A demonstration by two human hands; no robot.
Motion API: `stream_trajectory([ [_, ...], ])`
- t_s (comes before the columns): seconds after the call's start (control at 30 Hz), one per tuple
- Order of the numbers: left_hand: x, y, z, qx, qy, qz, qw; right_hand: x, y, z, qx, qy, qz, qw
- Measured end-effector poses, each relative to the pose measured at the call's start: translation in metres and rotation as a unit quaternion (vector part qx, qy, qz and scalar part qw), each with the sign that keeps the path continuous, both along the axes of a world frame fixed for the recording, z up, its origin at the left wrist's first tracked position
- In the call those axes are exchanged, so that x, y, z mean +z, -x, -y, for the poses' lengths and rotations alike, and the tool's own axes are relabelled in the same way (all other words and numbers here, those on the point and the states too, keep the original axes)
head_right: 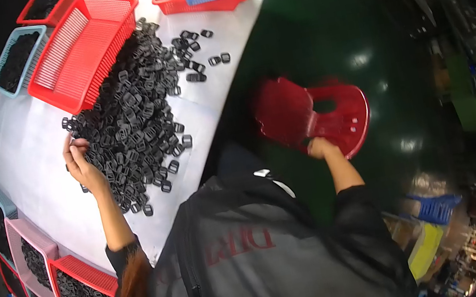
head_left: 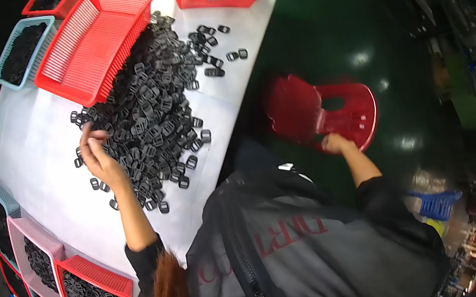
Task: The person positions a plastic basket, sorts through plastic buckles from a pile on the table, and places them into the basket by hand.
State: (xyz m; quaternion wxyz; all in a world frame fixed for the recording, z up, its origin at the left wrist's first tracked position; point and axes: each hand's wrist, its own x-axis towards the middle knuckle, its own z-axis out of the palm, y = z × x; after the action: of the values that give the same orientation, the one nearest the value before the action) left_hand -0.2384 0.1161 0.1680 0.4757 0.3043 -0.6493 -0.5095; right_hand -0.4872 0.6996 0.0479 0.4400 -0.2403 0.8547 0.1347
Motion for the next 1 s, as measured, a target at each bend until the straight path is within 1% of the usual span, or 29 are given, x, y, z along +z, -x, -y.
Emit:
stream_trajectory([
  [0.03,0.043,0.007,-0.025,-0.092,-0.049,-0.03,0.994,-0.009,-0.004,0.002,-0.025,0.002,0.053,0.998],
  [0.07,0.079,0.008,-0.044,-0.237,-0.059,-0.107,0.964,-0.011,-0.002,0.016,-0.058,-0.013,0.099,0.993],
  [0.1,0.114,0.012,-0.063,-0.32,-0.049,-0.2,0.925,-0.012,0.005,0.034,-0.038,0.012,0.131,0.991],
  [0.13,0.151,0.014,-0.085,-0.382,-0.069,-0.317,0.865,-0.017,0.02,0.053,-0.007,0.039,0.131,0.991],
  [0.17,0.174,0.023,-0.098,-0.438,-0.058,-0.387,0.809,-0.001,0.037,0.081,-0.01,0.1,0.111,0.989],
  [0.23,0.206,0.041,-0.104,-0.529,-0.011,-0.442,0.725,0.043,0.086,0.14,-0.049,0.227,0.036,0.972],
  [0.27,0.217,0.054,-0.104,-0.556,0.015,-0.45,0.699,0.068,0.12,0.166,-0.049,0.275,-0.041,0.959],
  [0.3,0.222,0.069,-0.102,-0.568,0.038,-0.45,0.689,0.091,0.157,0.19,-0.049,0.324,-0.113,0.938],
  [0.33,0.225,0.085,-0.102,-0.569,0.058,-0.448,0.687,0.113,0.2,0.207,-0.071,0.349,-0.162,0.92],
  [0.37,0.226,0.101,-0.101,-0.567,0.081,-0.444,0.689,0.125,0.251,0.216,-0.011,0.391,-0.229,0.891],
  [0.4,0.226,0.116,-0.1,-0.562,0.104,-0.433,0.697,0.146,0.299,0.237,-0.012,0.386,-0.264,0.884],
  [0.43,0.226,0.134,-0.099,-0.554,0.126,-0.423,0.706,0.16,0.342,0.257,0.023,0.482,-0.333,0.81],
  [0.47,0.225,0.149,-0.099,-0.54,0.146,-0.414,0.719,0.187,0.371,0.293,-0.003,0.59,-0.338,0.733],
  [0.5,0.222,0.164,-0.099,-0.517,0.168,-0.406,0.735,0.206,0.391,0.328,-0.056,0.7,-0.307,0.642],
  [0.53,0.222,0.177,-0.097,-0.502,0.176,-0.399,0.747,0.23,0.388,0.359,-0.025,0.785,-0.276,0.554],
  [0.57,0.225,0.183,-0.095,-0.487,0.178,-0.398,0.757,0.262,0.345,0.387,0.016,0.812,-0.28,0.511],
  [0.6,0.227,0.188,-0.094,-0.473,0.179,-0.399,0.765,0.266,0.316,0.409,0.056,0.838,-0.232,0.491],
  [0.63,0.228,0.187,-0.098,-0.462,0.19,-0.394,0.772,0.269,0.291,0.426,0.208,0.808,-0.245,0.494],
  [0.67,0.227,0.189,-0.101,-0.449,0.199,-0.39,0.779,0.239,0.267,0.44,0.222,0.857,-0.09,0.457],
  [0.7,0.232,0.202,-0.102,-0.44,0.198,-0.38,0.789,0.225,0.263,0.448,0.313,0.835,-0.04,0.451],
  [0.73,0.228,0.204,-0.105,-0.419,0.196,-0.372,0.805,0.212,0.242,0.463,0.37,0.812,0.048,0.449],
  [0.77,0.218,0.204,-0.107,-0.402,0.189,-0.362,0.82,0.198,0.226,0.476,0.408,0.792,0.066,0.449],
  [0.83,0.177,0.209,-0.116,-0.422,0.178,-0.341,0.821,0.156,0.208,0.487,0.366,0.797,0.13,0.463],
  [0.87,0.152,0.213,-0.111,-0.455,0.195,-0.322,0.807,0.141,0.197,0.488,0.368,0.79,0.153,0.466],
  [0.9,0.126,0.217,-0.112,-0.461,0.2,-0.297,0.812,0.126,0.187,0.485,0.374,0.782,0.175,0.467],
  [0.93,0.101,0.222,-0.114,-0.493,0.165,-0.279,0.807,0.109,0.184,0.476,0.406,0.773,0.174,0.455],
  [0.97,0.077,0.226,-0.12,-0.499,0.157,-0.255,0.813,0.098,0.182,0.467,0.436,0.762,0.199,0.435],
  [1.0,0.055,0.229,-0.128,-0.505,0.129,-0.241,0.819,0.093,0.186,0.46,0.464,0.751,0.2,0.424],
])
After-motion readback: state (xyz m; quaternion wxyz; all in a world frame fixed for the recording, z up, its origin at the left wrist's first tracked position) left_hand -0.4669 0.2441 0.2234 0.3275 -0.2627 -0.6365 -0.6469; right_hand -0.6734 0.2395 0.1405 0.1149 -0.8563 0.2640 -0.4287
